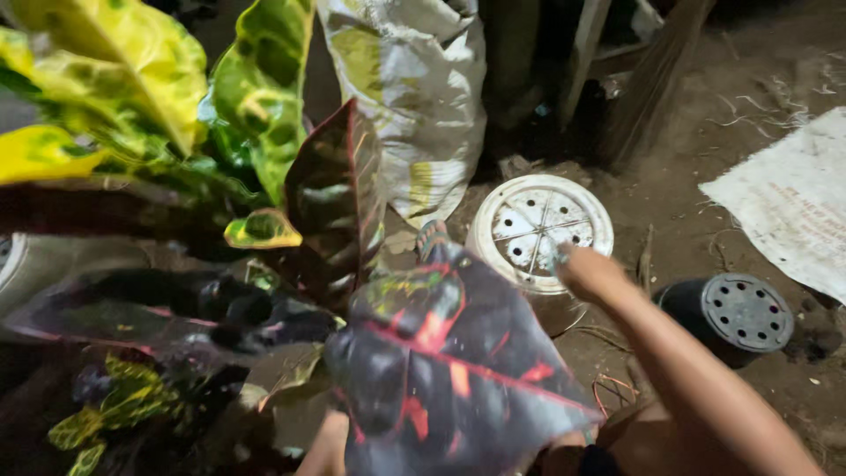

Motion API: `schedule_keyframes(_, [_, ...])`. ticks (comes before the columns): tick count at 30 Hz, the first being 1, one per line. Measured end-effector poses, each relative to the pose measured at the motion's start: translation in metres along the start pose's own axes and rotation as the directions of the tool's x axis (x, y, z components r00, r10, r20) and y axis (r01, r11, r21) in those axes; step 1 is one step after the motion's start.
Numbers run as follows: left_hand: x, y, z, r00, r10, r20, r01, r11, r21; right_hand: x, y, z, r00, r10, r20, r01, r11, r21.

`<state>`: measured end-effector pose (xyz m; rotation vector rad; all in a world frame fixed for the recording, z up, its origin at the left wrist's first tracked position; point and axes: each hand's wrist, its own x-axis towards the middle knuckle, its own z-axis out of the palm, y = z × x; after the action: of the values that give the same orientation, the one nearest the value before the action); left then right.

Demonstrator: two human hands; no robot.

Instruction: The person wraps orange string around the root ball of a potted plant to secure it. They use scissors to cut the string and adjust the plant's position while wrapping.

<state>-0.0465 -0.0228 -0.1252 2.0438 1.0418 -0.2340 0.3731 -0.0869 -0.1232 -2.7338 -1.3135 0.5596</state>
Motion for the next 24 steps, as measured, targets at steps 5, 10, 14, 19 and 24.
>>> schedule_keyframes(5, [0.006,-0.012,0.004,0.999,0.002,0.034,-0.003,1.0,0.03,0.006,-0.049,0.023,0.997,0.013,-0.07,-0.012,1.0,0.007])
schedule_keyframes(10, [0.008,-0.011,0.003,0.999,0.001,0.037,-0.003,0.999,0.045,0.013,-0.062,0.031,0.993,-0.021,-0.117,0.017,0.999,-0.031])
schedule_keyframes(14, [0.004,0.002,0.0,1.0,0.022,0.019,-0.023,0.999,0.041,0.019,-0.062,0.031,0.998,-0.01,-0.063,0.002,0.992,-0.128])
schedule_keyframes(19, [-0.007,0.027,-0.007,0.999,0.028,-0.032,-0.028,1.0,0.011,-0.011,-0.08,0.014,0.958,-0.237,-0.162,0.269,0.938,0.218])
schedule_keyframes(24, [-0.013,0.049,-0.016,0.995,0.025,-0.092,-0.029,0.999,-0.042,-0.137,-0.078,0.005,0.674,-0.738,-0.035,0.618,0.538,0.573])
